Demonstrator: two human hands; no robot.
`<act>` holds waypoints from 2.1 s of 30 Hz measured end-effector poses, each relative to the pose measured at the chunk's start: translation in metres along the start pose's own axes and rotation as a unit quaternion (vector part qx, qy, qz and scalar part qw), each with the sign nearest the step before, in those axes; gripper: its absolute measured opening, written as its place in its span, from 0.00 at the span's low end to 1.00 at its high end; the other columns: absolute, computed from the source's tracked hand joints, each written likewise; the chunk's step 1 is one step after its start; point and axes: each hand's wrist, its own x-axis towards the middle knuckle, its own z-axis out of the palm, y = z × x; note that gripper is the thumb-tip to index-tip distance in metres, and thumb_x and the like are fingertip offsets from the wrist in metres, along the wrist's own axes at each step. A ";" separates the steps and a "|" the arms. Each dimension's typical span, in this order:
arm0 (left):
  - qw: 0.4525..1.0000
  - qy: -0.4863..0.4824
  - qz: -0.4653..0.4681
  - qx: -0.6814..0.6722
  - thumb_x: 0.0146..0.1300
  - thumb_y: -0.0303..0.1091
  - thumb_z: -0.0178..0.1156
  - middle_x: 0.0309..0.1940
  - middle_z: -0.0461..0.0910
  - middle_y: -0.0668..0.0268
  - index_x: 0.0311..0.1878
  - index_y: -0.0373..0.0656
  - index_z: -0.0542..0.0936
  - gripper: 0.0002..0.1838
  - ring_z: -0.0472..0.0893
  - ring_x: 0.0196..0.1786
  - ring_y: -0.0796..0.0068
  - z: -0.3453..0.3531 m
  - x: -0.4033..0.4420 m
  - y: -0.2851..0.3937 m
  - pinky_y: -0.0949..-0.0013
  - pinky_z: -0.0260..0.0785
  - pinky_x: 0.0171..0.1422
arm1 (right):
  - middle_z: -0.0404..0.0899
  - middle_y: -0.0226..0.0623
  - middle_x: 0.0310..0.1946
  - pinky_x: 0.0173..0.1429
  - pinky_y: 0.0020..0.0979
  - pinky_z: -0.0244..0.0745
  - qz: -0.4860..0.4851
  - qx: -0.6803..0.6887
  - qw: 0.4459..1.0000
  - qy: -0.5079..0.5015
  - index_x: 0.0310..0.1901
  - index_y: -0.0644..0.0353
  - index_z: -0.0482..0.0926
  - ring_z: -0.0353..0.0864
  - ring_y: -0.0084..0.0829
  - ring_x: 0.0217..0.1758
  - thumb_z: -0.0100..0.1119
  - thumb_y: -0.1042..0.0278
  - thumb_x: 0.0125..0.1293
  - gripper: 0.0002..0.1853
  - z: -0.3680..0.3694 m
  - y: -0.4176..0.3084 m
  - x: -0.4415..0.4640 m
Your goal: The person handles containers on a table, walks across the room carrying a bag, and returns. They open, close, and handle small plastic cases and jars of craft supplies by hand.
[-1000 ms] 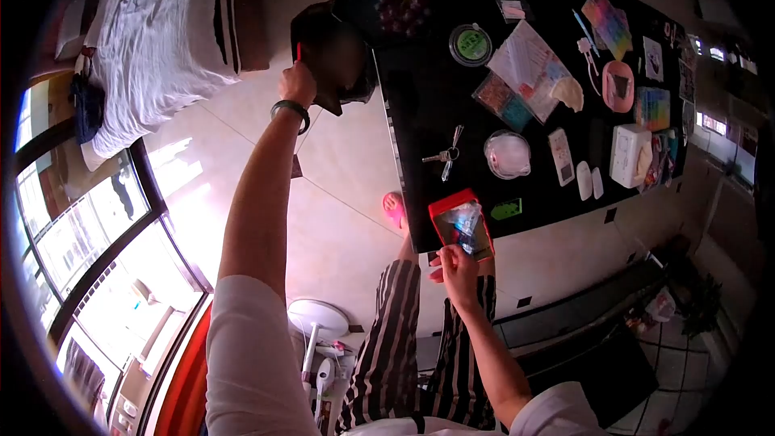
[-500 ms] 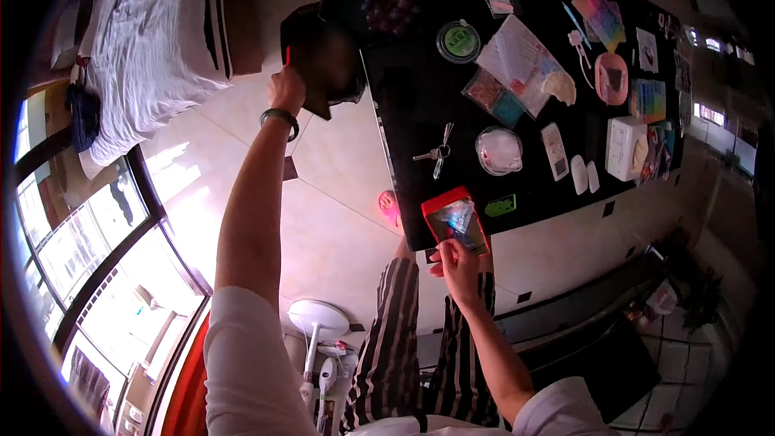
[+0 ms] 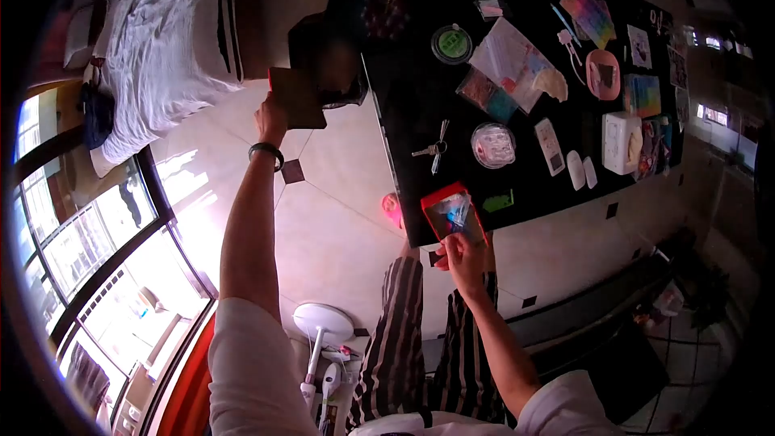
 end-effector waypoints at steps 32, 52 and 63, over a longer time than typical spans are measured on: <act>0.873 0.025 0.045 -0.485 0.68 0.26 0.43 0.24 0.70 0.63 0.72 0.50 0.61 0.27 0.65 0.29 0.82 -0.062 -0.251 0.132 0.76 0.66 0.37 | 0.58 0.35 0.70 0.71 0.61 0.44 -0.536 -0.467 0.701 -0.054 0.65 0.58 0.66 0.51 0.40 0.75 0.57 0.48 0.61 0.34 0.052 -0.156 0.049; 0.951 0.021 -0.100 -0.291 0.62 0.28 0.52 0.32 0.83 0.56 0.66 0.45 0.69 0.26 0.79 0.31 0.76 0.037 -0.094 -0.007 0.66 0.72 0.31 | 0.76 0.34 0.47 0.71 0.55 0.50 -0.433 -0.328 0.837 -0.071 0.47 0.60 0.77 0.74 0.35 0.56 0.61 0.73 0.60 0.13 0.050 -0.040 0.014; 0.884 0.024 -0.074 -0.460 0.69 0.27 0.46 0.51 0.77 0.61 0.73 0.47 0.57 0.29 0.75 0.44 0.75 -0.011 -0.223 0.040 0.71 0.71 0.46 | 0.79 0.43 0.40 0.49 0.38 0.74 -0.329 -0.166 0.928 0.054 0.47 0.62 0.76 0.78 0.43 0.45 0.60 0.73 0.62 0.12 0.004 -0.061 0.020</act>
